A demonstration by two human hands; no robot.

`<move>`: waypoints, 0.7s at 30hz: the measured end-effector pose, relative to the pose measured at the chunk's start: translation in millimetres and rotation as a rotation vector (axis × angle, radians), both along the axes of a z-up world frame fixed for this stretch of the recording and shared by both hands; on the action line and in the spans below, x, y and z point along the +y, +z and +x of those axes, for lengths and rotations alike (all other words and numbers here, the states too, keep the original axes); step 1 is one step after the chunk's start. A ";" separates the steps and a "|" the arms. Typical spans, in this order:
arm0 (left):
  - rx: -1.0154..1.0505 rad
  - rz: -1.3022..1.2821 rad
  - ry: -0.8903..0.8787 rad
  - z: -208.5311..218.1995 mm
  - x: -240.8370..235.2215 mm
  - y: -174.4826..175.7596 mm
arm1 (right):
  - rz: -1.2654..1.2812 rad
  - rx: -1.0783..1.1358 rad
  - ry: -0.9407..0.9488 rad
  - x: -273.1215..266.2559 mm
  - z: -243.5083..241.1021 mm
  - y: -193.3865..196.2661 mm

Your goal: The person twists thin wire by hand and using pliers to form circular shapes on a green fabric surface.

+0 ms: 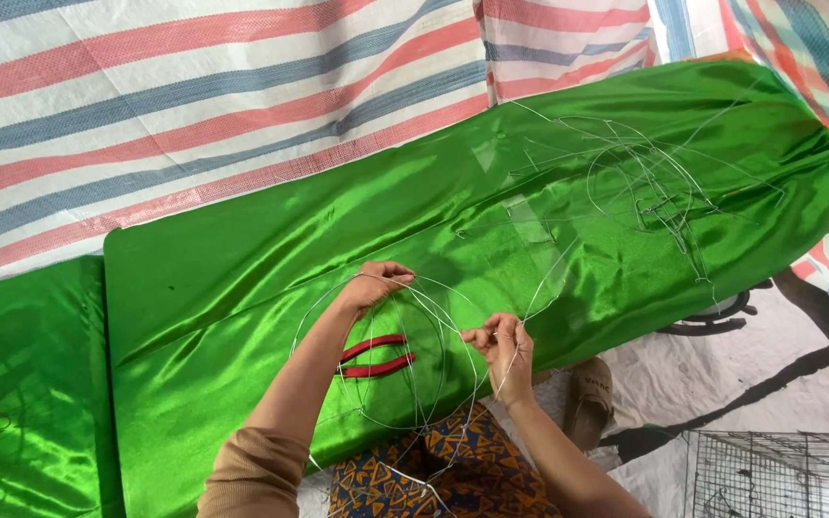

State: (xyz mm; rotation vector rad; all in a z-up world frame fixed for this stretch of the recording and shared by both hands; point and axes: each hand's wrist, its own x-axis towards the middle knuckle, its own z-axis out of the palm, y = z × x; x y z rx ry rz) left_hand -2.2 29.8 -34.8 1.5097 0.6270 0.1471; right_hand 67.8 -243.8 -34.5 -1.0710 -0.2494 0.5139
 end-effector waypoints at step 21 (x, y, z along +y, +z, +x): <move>-0.001 -0.182 -0.171 -8.3 8.2 20.6 | -0.054 0.021 0.089 -17.0 7.8 -9.7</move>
